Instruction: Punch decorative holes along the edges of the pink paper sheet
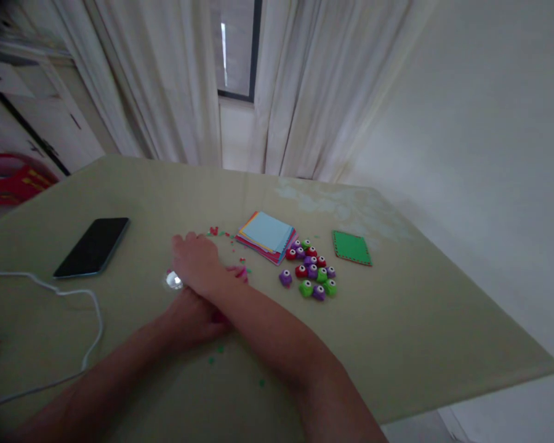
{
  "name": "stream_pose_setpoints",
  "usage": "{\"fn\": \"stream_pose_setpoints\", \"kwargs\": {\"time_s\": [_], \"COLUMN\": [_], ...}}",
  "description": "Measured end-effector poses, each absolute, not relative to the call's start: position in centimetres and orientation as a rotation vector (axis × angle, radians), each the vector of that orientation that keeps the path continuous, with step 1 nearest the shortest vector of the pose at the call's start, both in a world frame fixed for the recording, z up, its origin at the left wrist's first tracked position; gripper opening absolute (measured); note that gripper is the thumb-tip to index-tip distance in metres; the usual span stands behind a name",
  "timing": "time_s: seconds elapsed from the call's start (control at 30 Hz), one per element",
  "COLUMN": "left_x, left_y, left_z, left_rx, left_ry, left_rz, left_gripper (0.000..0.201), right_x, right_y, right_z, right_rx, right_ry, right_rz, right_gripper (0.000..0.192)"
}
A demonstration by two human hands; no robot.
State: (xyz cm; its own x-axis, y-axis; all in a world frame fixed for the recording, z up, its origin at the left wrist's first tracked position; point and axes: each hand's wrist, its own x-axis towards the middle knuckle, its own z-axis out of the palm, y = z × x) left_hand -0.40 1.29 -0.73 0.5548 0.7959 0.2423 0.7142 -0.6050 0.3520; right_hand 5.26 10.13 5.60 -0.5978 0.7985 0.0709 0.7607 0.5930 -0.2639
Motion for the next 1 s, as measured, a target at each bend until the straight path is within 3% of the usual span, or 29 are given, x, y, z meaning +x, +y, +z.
{"fn": "stream_pose_setpoints", "kwargs": {"time_s": [0.13, 0.2, 0.33, 0.43, 0.63, 1.0], "left_x": [-0.3, -0.1, -0.2, -0.4, -0.5, -0.9], "left_y": [1.4, 1.5, 1.7, 1.7, 1.5, 1.5], "left_z": [-0.3, 0.3, 0.6, 0.3, -0.1, 0.0], "left_rx": [2.579, 2.592, 2.596, 2.593, 2.623, 2.661], "left_ry": [1.25, 1.216, 1.179, 1.198, 1.217, 1.205], "left_rz": [0.514, 0.531, 0.594, 0.554, 0.537, 0.504], "left_gripper": [0.066, 0.063, 0.073, 0.078, 0.074, 0.076], "right_x": [8.4, 12.4, 21.1, 24.8, 24.8, 24.7], "right_y": [9.8, 9.0, 5.7, 3.3, 2.2, 2.1], "right_z": [5.6, 5.6, 5.0, 4.2, 3.5, 3.4], "right_rx": [-1.293, -1.256, -1.241, -1.331, -1.232, -1.227], "right_ry": [-2.572, -2.387, -2.1, -2.108, -2.29, -2.145], "right_rz": [0.393, 0.454, 0.573, 0.642, 0.66, 0.769], "right_gripper": [0.016, 0.023, 0.032, 0.028, 0.034, 0.033]}}
